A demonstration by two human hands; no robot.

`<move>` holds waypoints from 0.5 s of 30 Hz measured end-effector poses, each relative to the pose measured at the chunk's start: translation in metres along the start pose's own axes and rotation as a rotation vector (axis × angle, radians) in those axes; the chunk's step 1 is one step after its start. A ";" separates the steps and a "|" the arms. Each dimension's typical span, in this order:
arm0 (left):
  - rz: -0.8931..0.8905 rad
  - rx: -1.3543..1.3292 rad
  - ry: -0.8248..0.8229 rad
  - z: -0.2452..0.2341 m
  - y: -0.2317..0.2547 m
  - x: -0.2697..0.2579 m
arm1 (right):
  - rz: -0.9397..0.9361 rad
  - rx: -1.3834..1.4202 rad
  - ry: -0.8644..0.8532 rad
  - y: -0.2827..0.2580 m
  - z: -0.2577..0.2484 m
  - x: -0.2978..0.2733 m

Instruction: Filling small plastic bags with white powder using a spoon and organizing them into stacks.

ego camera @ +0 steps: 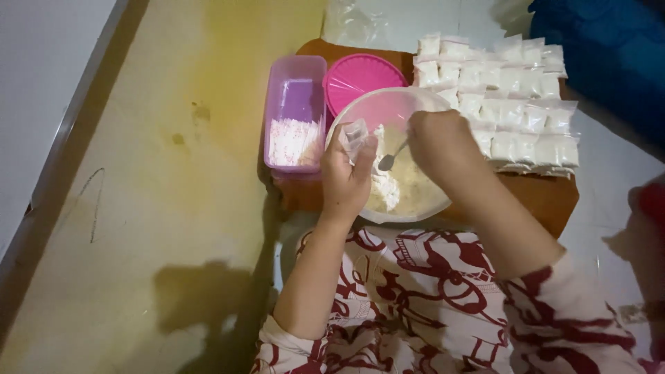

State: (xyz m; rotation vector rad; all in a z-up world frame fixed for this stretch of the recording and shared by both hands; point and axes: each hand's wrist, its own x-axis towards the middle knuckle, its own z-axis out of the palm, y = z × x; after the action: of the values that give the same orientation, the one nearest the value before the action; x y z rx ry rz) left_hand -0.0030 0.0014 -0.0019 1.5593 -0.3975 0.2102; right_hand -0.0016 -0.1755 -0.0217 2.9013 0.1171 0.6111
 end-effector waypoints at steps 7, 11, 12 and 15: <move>0.011 -0.034 -0.005 -0.002 -0.003 0.001 | -0.193 -0.175 -0.107 -0.018 0.020 0.028; 0.027 -0.034 0.012 -0.001 -0.008 0.000 | -0.034 0.177 -0.160 -0.020 0.032 0.030; 0.032 -0.038 0.014 0.000 -0.010 -0.001 | -0.046 0.187 -0.177 -0.020 0.033 0.030; -0.004 -0.101 0.001 -0.003 -0.003 0.001 | -0.003 0.248 -0.177 -0.022 0.022 0.033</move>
State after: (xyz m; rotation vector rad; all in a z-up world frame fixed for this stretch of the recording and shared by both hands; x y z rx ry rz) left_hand -0.0006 0.0047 -0.0039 1.4605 -0.3986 0.1853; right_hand 0.0365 -0.1534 -0.0327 3.1768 0.1850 0.3589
